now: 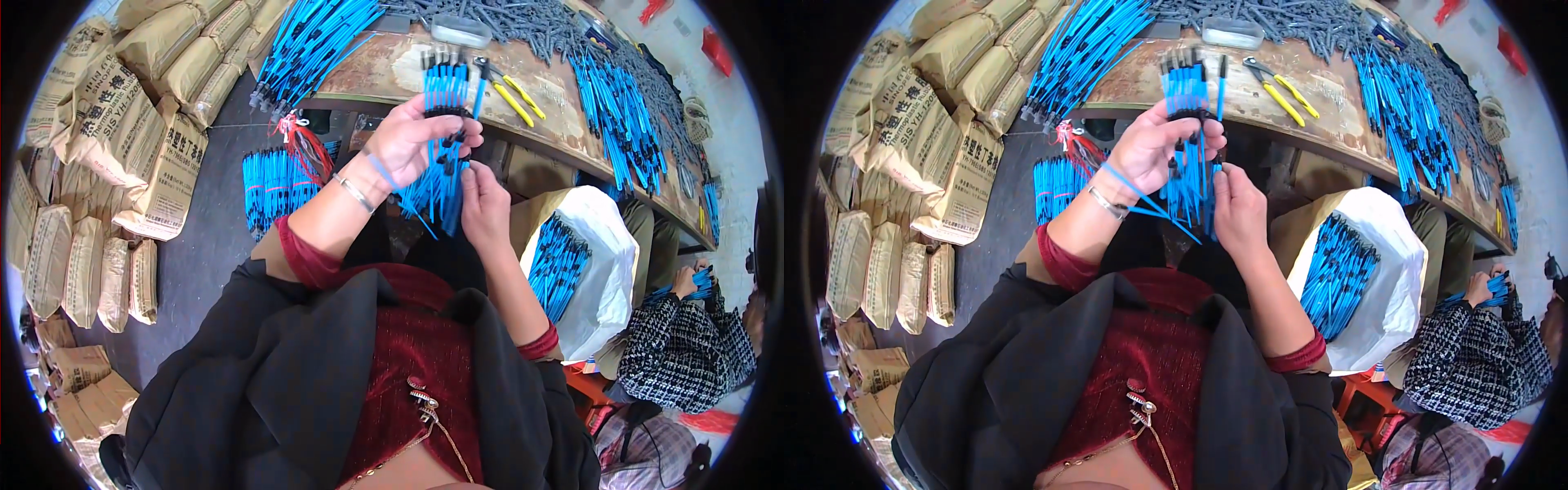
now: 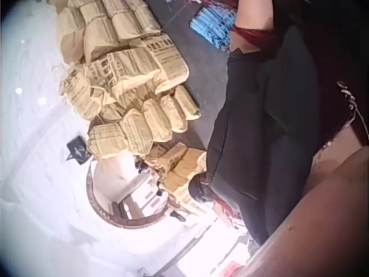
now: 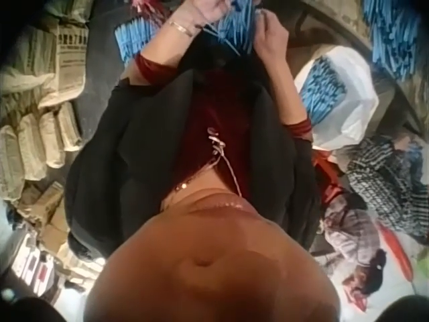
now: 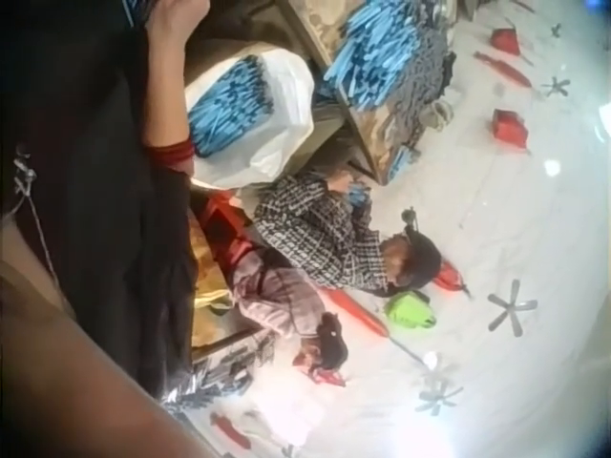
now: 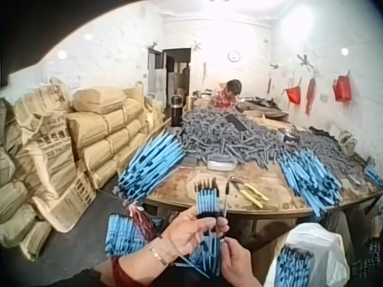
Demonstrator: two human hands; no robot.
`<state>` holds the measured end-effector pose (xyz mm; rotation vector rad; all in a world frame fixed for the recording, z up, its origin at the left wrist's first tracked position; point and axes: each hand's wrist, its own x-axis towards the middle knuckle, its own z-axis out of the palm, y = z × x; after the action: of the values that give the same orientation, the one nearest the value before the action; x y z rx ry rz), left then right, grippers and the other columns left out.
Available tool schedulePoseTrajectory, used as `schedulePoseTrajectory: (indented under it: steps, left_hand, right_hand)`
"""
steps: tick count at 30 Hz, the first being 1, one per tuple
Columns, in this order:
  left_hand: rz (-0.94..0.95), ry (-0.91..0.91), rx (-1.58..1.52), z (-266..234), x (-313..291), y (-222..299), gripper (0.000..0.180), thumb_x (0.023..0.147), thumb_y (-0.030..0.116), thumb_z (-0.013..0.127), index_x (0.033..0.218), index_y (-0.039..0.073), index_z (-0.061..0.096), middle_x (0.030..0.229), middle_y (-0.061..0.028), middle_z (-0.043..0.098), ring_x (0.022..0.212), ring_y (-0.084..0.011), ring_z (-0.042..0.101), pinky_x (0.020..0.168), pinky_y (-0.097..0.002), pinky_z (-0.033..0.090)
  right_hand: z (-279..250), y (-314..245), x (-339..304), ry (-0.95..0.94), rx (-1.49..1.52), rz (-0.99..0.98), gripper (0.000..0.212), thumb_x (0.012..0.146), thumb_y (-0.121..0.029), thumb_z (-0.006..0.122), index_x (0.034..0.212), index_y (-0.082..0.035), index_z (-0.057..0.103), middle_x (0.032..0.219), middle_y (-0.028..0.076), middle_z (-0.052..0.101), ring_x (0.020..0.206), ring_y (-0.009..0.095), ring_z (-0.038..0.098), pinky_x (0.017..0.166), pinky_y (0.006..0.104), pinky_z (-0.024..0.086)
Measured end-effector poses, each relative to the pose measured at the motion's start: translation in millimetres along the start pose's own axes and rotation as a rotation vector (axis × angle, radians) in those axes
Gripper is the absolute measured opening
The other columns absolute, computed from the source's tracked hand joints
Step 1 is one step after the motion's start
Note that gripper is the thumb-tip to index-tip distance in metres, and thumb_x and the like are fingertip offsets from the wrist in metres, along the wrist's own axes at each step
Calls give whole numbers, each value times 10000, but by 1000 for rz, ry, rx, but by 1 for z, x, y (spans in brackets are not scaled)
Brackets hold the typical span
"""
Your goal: The person assembles blue plastic strips into a circular central hub using their hands and pliers.
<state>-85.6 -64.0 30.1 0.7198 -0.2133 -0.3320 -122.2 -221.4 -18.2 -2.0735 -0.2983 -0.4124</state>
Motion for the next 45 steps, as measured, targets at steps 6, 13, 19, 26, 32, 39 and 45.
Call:
schedulePoseTrajectory:
  steps: [6, 13, 19, 26, 32, 39, 45]
  left_hand:
    - [98, 52, 334, -9, 68, 4, 202, 834, 10, 563, 1035, 11, 580, 877, -116, 651, 812, -200, 638, 731, -301, 511]
    - [42, 28, 611, -34, 36, -10, 193, 860, 17, 546, 1050, -6, 577, 951, -101, 650, 858, -165, 623, 775, -287, 495]
    - [-92, 78, 539, -65, 13, -39, 192, 838, 5, 576, 1027, -9, 612, 943, -87, 663, 901, -137, 617, 817, -270, 485]
    - [195, 32, 777, -79, 58, -15, 215, 840, -14, 565, 1053, -7, 592, 923, -62, 669, 864, -128, 622, 790, -262, 489]
    - [150, 54, 721, -73, 48, -13, 122, 829, 14, 582, 936, 6, 640, 897, -47, 665, 859, -95, 599, 779, -259, 476]
    - [41, 36, 777, -86, 35, -19, 85, 821, 25, 584, 889, 17, 634, 858, -41, 657, 815, -92, 590, 727, -276, 472]
    - [-95, 264, 488, -101, 50, 7, 109, 859, 50, 563, 936, 9, 628, 892, -45, 657, 852, -114, 606, 771, -270, 484]
  right_hand:
    - [13, 45, 36, 119, -187, -174, 202, 900, -129, 526, 1036, 10, 579, 833, 82, 631, 724, 126, 586, 682, 254, 472]
    - [-40, 11, 75, 202, 331, -12, 180, 851, -42, 555, 1009, 42, 580, 860, 120, 627, 748, 156, 604, 695, 252, 478]
    - [-39, -9, 98, 64, 220, -156, 139, 903, -28, 481, 976, 33, 583, 887, 67, 624, 790, 110, 575, 708, 221, 463]
    - [-18, -14, 132, 141, 8, -427, 138, 855, -8, 529, 982, 18, 576, 926, 104, 615, 843, 197, 596, 753, 288, 471]
    - [9, -49, 162, -250, -43, -630, 232, 781, -54, 602, 1006, -1, 578, 1016, 144, 596, 921, 285, 587, 802, 359, 470]
    - [39, -27, 156, -737, -189, -498, 306, 767, -134, 636, 1043, -15, 575, 1089, 160, 574, 1006, 325, 554, 844, 384, 462]
    - [57, 15, 223, -418, -72, -498, 274, 834, -157, 595, 1083, -43, 593, 1032, 135, 617, 957, 269, 599, 827, 324, 464]
